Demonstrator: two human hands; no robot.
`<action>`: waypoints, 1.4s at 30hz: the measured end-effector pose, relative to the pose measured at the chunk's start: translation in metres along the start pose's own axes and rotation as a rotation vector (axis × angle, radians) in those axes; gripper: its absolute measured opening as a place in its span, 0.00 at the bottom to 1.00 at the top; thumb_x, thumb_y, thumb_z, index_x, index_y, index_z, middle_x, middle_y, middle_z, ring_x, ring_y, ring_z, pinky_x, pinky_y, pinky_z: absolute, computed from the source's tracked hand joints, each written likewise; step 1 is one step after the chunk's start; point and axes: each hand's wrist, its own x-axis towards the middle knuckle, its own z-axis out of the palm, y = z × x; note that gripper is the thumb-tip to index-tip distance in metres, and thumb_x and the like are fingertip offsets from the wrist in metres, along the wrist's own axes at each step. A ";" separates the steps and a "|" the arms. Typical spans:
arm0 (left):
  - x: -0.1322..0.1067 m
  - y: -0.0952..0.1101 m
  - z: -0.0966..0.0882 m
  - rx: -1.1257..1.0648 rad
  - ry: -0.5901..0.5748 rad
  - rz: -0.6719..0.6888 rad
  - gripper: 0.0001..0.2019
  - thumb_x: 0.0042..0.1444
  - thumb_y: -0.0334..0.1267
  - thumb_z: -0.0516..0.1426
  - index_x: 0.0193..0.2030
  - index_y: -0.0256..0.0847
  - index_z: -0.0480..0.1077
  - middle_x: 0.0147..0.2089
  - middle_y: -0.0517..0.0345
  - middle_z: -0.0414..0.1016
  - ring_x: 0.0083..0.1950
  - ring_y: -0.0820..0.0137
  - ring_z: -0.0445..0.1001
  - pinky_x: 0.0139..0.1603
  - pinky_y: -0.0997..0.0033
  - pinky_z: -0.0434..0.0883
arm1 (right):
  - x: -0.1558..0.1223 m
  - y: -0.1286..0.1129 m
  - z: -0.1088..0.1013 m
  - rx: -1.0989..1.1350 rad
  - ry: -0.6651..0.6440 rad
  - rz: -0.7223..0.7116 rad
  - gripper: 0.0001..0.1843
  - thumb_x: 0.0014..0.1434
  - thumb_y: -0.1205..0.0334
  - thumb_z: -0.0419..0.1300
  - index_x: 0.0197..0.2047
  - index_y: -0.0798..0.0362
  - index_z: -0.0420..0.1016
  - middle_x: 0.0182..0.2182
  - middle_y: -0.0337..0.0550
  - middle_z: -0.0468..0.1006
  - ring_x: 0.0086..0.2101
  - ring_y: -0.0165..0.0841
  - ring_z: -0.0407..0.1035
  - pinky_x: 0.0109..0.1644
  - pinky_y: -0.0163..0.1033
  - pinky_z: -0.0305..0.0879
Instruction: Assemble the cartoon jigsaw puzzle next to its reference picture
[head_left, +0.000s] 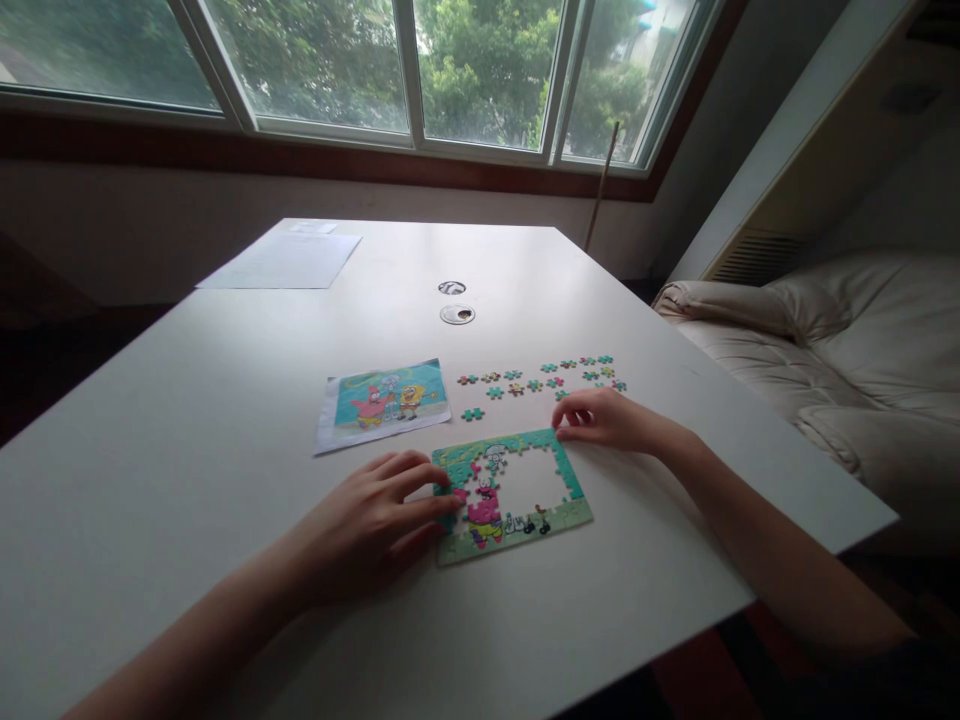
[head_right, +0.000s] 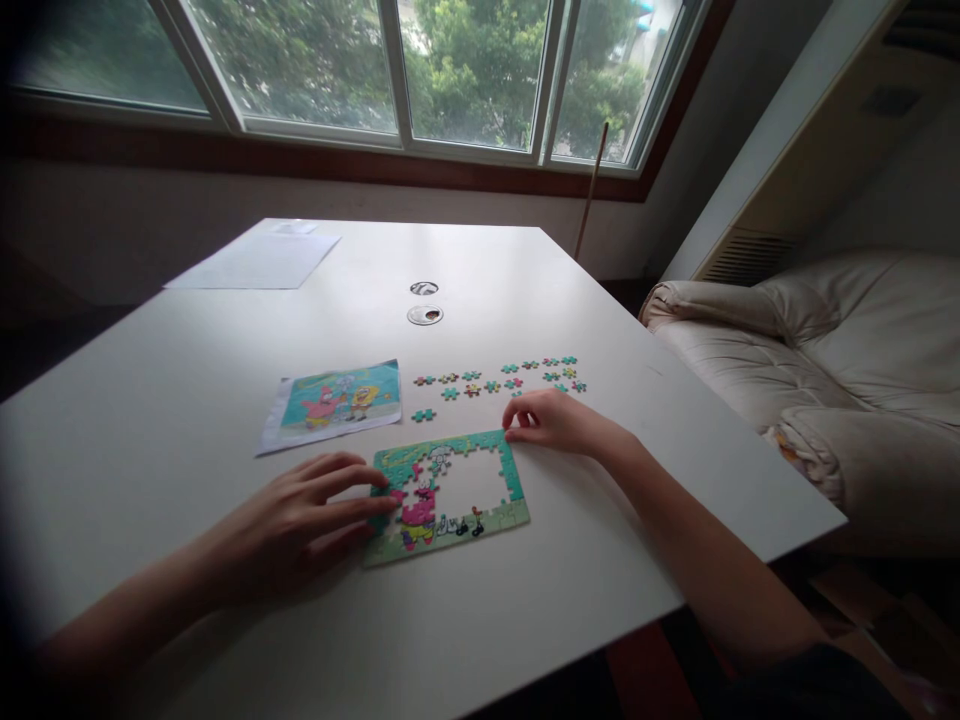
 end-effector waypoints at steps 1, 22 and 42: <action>0.000 0.001 0.000 -0.004 -0.003 -0.003 0.13 0.61 0.33 0.52 0.50 0.47 0.71 0.45 0.52 0.73 0.45 0.64 0.70 0.44 0.63 0.71 | 0.000 -0.001 0.000 -0.003 0.001 0.004 0.07 0.56 0.61 0.60 0.35 0.55 0.76 0.24 0.38 0.71 0.24 0.25 0.63 0.29 0.30 0.58; -0.002 0.001 0.000 0.003 -0.023 -0.037 0.14 0.59 0.34 0.53 0.51 0.46 0.70 0.46 0.52 0.74 0.47 0.63 0.71 0.48 0.60 0.71 | -0.033 0.079 -0.054 -0.263 0.312 0.454 0.12 0.53 0.58 0.57 0.36 0.53 0.79 0.26 0.42 0.77 0.26 0.32 0.66 0.33 0.36 0.60; -0.001 0.000 0.000 -0.002 -0.006 -0.033 0.14 0.58 0.34 0.54 0.51 0.46 0.70 0.45 0.52 0.74 0.47 0.63 0.71 0.47 0.60 0.71 | -0.036 0.088 -0.051 0.080 0.148 0.472 0.14 0.44 0.52 0.64 0.29 0.54 0.71 0.25 0.39 0.74 0.26 0.30 0.66 0.30 0.34 0.61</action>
